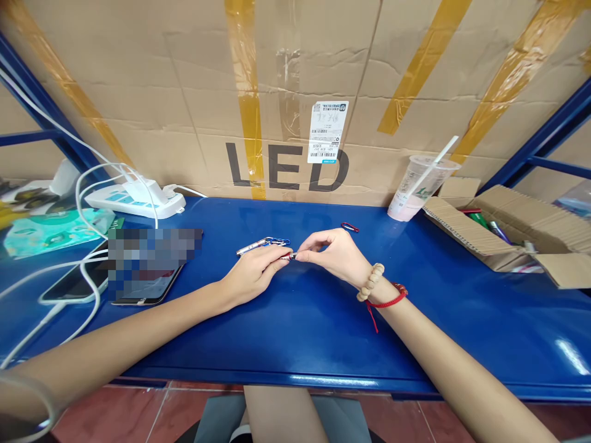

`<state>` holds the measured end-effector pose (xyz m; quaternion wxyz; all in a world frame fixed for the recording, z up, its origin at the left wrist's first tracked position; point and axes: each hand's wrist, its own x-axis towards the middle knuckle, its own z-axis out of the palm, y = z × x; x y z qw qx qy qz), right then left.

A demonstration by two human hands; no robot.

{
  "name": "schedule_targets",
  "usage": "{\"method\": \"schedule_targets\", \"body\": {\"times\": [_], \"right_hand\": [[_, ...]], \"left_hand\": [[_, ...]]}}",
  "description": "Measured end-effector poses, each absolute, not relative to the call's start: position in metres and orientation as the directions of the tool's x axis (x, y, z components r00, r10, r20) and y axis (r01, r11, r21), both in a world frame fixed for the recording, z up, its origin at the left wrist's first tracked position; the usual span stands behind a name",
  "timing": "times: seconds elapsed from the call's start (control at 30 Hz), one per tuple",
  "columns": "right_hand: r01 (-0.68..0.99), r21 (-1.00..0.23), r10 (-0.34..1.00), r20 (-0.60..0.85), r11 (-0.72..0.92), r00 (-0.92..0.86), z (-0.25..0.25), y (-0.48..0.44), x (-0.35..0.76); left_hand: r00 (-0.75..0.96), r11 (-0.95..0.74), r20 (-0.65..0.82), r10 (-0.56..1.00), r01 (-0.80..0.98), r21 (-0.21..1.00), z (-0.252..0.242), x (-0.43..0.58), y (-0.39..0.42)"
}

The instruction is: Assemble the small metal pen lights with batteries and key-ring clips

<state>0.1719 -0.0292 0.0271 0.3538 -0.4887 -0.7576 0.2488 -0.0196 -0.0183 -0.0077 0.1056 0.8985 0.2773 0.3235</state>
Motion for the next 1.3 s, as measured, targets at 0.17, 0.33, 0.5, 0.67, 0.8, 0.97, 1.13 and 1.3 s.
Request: {"method": "schedule_targets", "body": {"times": [0.17,0.33,0.5,0.67,0.8,0.97,1.13,1.3], "right_hand": [[0.579,-0.649,0.869,0.339,0.494,-0.362,0.025,-0.03,0.171],[0.562,-0.663,0.869,0.357,0.495,-0.344,0.024,-0.032,0.167],[0.495,-0.807,0.94,0.208,0.321,-0.27,0.025,-0.033,0.165],[0.444,-0.86,0.955,0.146,0.251,-0.258,0.025,-0.029,0.167],[0.44,-0.864,0.954,0.134,0.244,-0.268,0.024,-0.026,0.171],[0.469,-0.84,0.945,0.142,0.273,-0.296,0.025,-0.025,0.173],[0.549,-0.781,0.948,0.17,0.296,-0.27,0.029,-0.024,0.176],[0.841,-0.48,0.878,0.478,0.249,0.013,0.031,-0.014,0.2]], "left_hand": [[0.659,-0.837,0.517,0.546,0.448,0.314,-0.007,-0.02,-0.022],[0.629,-0.837,0.56,0.539,0.472,0.276,-0.008,-0.02,-0.023],[0.579,-0.825,0.612,0.539,0.508,0.245,-0.013,-0.019,-0.021],[0.575,-0.816,0.601,0.555,0.518,0.258,-0.009,-0.017,-0.021],[0.563,-0.784,0.56,0.608,0.538,0.311,-0.004,-0.014,-0.022],[0.559,-0.745,0.499,0.662,0.562,0.359,-0.001,-0.012,-0.021],[0.552,-0.722,0.471,0.689,0.579,0.379,0.001,-0.013,-0.022],[0.481,-0.646,0.432,0.762,0.605,0.465,0.004,-0.013,-0.024]]}}
